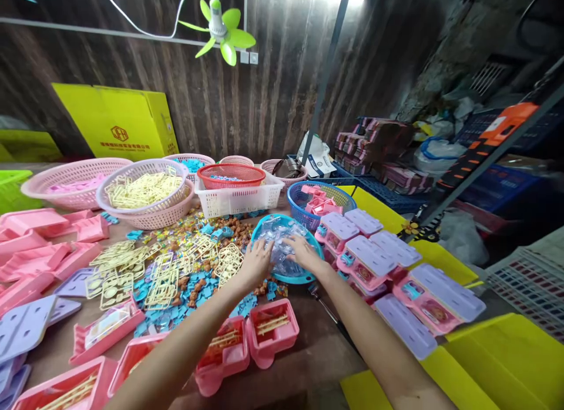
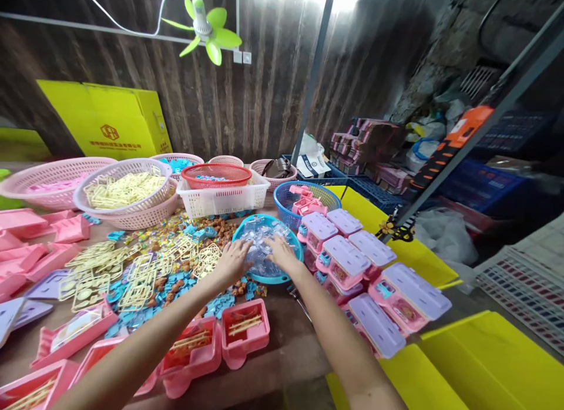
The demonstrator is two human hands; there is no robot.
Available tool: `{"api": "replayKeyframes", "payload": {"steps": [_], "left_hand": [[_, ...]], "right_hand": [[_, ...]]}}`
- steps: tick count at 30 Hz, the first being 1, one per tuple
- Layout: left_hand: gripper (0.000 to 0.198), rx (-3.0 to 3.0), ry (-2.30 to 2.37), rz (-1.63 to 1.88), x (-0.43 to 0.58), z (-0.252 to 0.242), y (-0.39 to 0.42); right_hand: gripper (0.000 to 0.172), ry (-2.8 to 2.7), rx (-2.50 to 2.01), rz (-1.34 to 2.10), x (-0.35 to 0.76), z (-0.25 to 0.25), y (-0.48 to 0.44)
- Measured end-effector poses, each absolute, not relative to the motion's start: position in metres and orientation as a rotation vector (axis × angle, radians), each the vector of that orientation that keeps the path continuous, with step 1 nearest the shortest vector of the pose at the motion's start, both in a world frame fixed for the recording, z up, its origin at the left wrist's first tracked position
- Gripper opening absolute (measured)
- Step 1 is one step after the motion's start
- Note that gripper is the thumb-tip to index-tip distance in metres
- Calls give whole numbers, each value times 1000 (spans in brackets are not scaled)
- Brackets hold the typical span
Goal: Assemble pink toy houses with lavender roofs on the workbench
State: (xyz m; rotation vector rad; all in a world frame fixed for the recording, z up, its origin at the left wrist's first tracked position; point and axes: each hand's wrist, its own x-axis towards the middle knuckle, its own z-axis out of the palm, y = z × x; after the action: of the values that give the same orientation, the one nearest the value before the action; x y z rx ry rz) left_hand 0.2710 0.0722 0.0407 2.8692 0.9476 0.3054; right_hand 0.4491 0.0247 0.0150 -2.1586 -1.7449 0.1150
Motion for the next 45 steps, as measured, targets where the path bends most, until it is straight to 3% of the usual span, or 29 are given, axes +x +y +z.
{"api": "replayKeyframes", "payload": {"steps": [2,7,13,16,22,32,38,42,45], "left_hand": [[54,2870,980,293,287,35,85],[19,2866,935,279,299,28,109],[26,2762,1116,437,293,37,118],[34,2710,1219,548,289,45,115],[39,2819,1195,619,292,53,114],[30,3025,960,411,328,36,116],[28,2982,1059,487,317,61,115],[23,2942,979,578,296,80,67],[19,2986,414,625,274,66,-6]], "right_hand": [[43,-1748,-2117,127,450,15,25],[29,-1616,-2034,151,451,16,19],[21,-1333,-1871,268,455,16,14],[24,-1159,-1769,376,457,17,10],[45,-863,-1538,594,456,28,-19],[38,-643,-1347,806,429,41,-84],[37,-515,-1334,890,429,31,-112],[37,-493,-1401,895,427,22,-137],[39,-440,-1478,839,430,9,-159]]}}
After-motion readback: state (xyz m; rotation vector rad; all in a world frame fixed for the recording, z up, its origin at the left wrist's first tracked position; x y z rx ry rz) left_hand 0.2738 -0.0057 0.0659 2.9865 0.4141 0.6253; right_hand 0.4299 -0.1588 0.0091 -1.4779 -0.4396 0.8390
